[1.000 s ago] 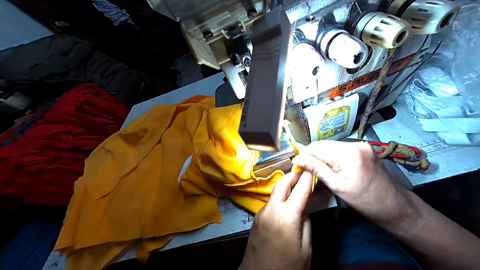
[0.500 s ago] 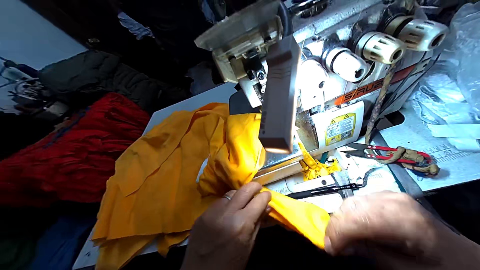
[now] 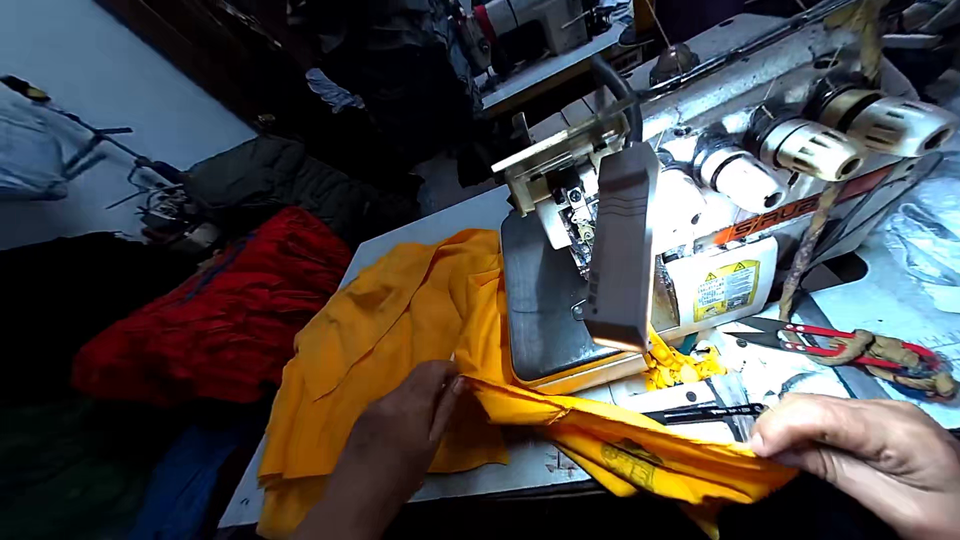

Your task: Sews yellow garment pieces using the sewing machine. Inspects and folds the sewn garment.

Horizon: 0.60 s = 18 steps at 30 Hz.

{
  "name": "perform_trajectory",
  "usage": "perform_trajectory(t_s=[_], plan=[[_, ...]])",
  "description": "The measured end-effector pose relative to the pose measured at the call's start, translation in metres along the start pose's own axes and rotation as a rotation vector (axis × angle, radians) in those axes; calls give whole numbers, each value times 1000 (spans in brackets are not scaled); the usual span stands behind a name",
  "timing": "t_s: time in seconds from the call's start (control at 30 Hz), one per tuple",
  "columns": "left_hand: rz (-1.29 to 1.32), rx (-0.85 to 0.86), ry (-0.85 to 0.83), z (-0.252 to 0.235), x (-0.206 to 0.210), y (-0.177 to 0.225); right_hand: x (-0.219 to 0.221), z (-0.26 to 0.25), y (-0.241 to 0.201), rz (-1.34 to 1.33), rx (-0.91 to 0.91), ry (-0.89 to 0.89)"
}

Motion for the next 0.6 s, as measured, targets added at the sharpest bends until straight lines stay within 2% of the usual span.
perform_trajectory(t_s=[0.1,0.23,0.33,0.47,0.6], plan=[[13,159,81,7,9,-52,1,3,21,48,23,163],[-55,216,89,7,3,-74,2,7,36,3,158,277],[40,194,69,10,3,-74,4,7,38,-59,166,311],[223,134,84,15,11,-51,5,9,38,-26,153,305],[13,162,175,12,32,-41,5,8,38,1,145,291]])
Point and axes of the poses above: each hand's wrist, its own z-axis away from the middle knuckle, its own x-axis out of the palm, y = z × x, the point moved 2 cm from there along -z, towards the middle knuckle, and after that the axes turned 1 degree about -x, right-handed, at the moved point
